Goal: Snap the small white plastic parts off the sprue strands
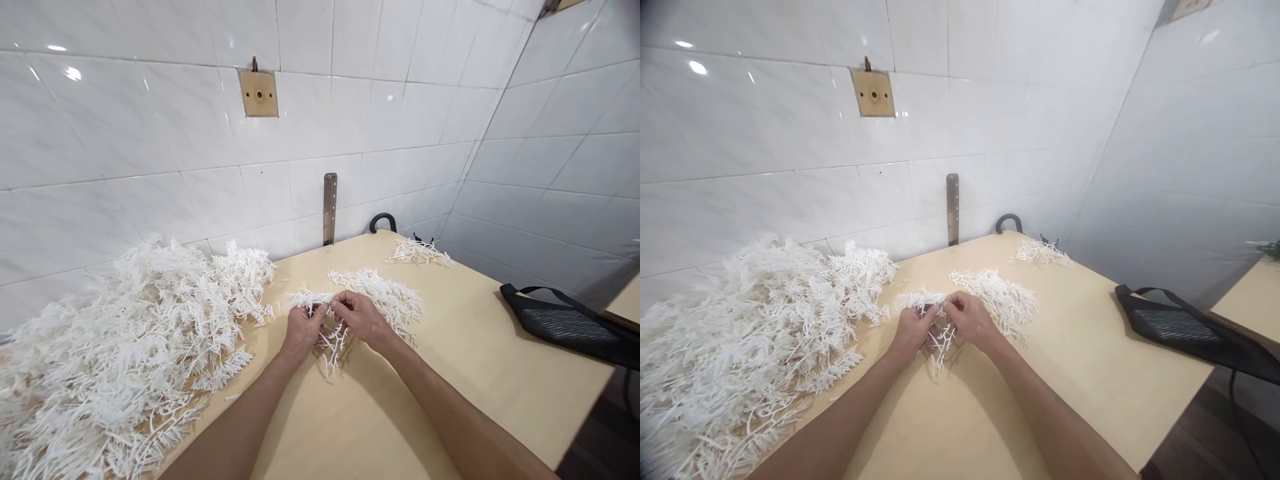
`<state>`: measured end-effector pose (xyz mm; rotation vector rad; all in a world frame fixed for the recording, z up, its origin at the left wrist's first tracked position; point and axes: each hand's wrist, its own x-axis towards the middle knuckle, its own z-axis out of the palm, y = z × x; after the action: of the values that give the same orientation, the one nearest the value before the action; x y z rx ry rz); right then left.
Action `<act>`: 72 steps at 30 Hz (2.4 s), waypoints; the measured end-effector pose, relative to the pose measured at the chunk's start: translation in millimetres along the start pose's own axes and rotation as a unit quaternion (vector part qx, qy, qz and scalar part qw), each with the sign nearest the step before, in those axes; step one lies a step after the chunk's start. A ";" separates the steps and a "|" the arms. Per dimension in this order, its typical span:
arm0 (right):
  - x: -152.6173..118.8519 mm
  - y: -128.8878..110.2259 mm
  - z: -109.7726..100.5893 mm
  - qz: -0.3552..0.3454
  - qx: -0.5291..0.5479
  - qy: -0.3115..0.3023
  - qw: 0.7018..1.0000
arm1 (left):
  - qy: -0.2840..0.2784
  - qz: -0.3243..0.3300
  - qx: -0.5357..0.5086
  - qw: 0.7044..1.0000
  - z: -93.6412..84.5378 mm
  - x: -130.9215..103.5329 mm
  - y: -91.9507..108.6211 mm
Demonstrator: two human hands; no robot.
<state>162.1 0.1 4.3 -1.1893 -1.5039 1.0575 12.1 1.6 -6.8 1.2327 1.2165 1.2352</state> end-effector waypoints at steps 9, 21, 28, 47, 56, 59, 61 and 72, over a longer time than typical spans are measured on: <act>3.2 5.6 -5.2 0.001 0.011 -0.056 0.998 | -0.003 0.025 0.029 0.999 -2.2 2.3 -1.9; 2.8 7.5 2.5 0.040 0.072 -0.037 0.996 | 0.004 0.014 0.000 1.000 0.8 -0.3 1.5; 4.3 11.2 2.7 0.046 0.055 -0.029 0.997 | 0.006 0.011 -0.013 1.000 0.8 0.1 0.3; 1.1 -0.3 3.4 0.043 -0.146 0.014 0.988 | 0.050 0.051 0.099 0.992 1.5 1.7 -6.5; 7.7 4.5 -5.8 -0.079 -0.376 0.222 0.896 | 0.065 0.072 0.079 0.992 1.5 -2.9 -4.1; 11.9 9.0 -28.0 -0.050 -0.364 0.254 0.895 | 0.040 0.045 0.033 0.998 -0.2 0.8 -7.2; 13.5 9.4 -37.6 -0.030 -0.354 0.269 0.895 | 0.035 0.021 0.006 0.999 -0.9 3.2 -10.0; -3.3 0.6 14.3 0.074 0.037 -0.021 0.996 | 0.057 0.010 -0.061 0.996 1.0 5.4 -8.2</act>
<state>148.6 -4.2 0.3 -1.2490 -1.4134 1.2327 12.9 7.3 -14.9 1.1004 1.1939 1.3892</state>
